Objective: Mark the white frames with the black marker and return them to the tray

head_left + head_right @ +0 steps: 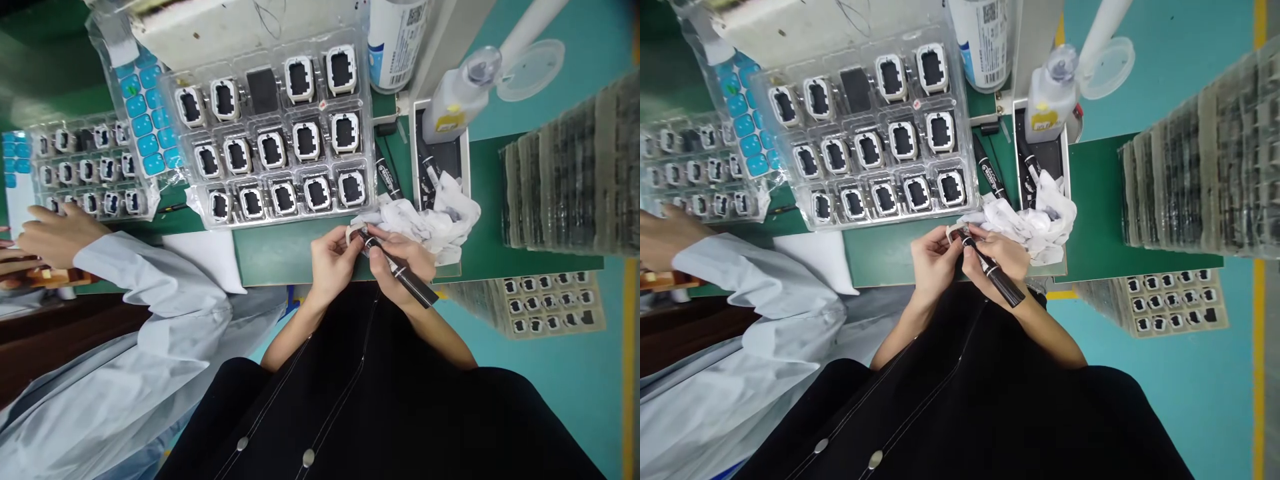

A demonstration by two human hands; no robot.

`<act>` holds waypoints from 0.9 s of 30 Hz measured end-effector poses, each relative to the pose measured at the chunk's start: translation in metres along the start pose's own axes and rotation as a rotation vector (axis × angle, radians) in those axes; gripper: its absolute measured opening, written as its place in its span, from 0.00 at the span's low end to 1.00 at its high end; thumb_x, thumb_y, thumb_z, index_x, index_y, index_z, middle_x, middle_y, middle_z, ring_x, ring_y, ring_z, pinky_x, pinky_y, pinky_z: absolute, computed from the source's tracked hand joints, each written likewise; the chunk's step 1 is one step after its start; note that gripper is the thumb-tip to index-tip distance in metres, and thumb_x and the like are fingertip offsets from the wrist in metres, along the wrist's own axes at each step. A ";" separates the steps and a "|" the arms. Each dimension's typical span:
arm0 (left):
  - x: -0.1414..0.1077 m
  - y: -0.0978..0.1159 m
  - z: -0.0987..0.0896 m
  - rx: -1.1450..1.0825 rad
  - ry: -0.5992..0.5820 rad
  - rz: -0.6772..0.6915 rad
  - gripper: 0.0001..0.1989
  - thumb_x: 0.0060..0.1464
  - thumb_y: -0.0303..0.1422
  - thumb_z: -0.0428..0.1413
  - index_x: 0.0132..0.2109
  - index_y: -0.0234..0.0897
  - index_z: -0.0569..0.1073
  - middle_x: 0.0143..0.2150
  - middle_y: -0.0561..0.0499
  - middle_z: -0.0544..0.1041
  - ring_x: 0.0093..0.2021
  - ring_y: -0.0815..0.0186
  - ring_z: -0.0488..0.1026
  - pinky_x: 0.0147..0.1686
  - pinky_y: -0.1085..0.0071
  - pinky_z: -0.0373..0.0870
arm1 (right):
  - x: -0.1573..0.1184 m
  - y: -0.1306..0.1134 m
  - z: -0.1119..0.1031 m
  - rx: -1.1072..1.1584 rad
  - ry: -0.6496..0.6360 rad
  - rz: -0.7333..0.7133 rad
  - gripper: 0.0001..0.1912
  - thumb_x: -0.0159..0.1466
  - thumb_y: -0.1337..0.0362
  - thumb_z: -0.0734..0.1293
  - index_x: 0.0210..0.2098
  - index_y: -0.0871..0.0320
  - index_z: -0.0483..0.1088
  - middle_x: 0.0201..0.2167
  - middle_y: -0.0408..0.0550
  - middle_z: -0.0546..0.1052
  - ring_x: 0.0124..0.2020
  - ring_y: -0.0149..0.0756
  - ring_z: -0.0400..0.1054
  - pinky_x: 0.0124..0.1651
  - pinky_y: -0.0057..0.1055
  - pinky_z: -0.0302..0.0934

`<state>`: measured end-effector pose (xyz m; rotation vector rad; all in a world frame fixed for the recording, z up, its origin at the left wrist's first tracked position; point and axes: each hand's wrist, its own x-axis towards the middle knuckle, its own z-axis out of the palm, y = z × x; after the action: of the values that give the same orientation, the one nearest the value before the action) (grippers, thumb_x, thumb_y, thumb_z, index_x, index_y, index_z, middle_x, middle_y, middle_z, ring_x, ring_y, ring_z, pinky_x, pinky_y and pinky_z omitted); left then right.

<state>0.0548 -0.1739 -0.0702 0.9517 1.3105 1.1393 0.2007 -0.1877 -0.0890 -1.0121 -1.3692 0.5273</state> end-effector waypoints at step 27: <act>-0.005 -0.012 -0.002 0.237 0.011 0.124 0.12 0.71 0.43 0.69 0.43 0.39 0.88 0.29 0.55 0.78 0.29 0.69 0.66 0.32 0.72 0.65 | -0.002 0.005 0.004 -0.040 0.037 -0.093 0.13 0.72 0.71 0.77 0.52 0.47 0.79 0.40 0.39 0.90 0.41 0.43 0.92 0.52 0.42 0.93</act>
<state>0.0544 -0.1815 -0.0806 1.2158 1.4344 1.1000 0.1978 -0.1858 -0.0946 -0.9804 -1.3916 0.4113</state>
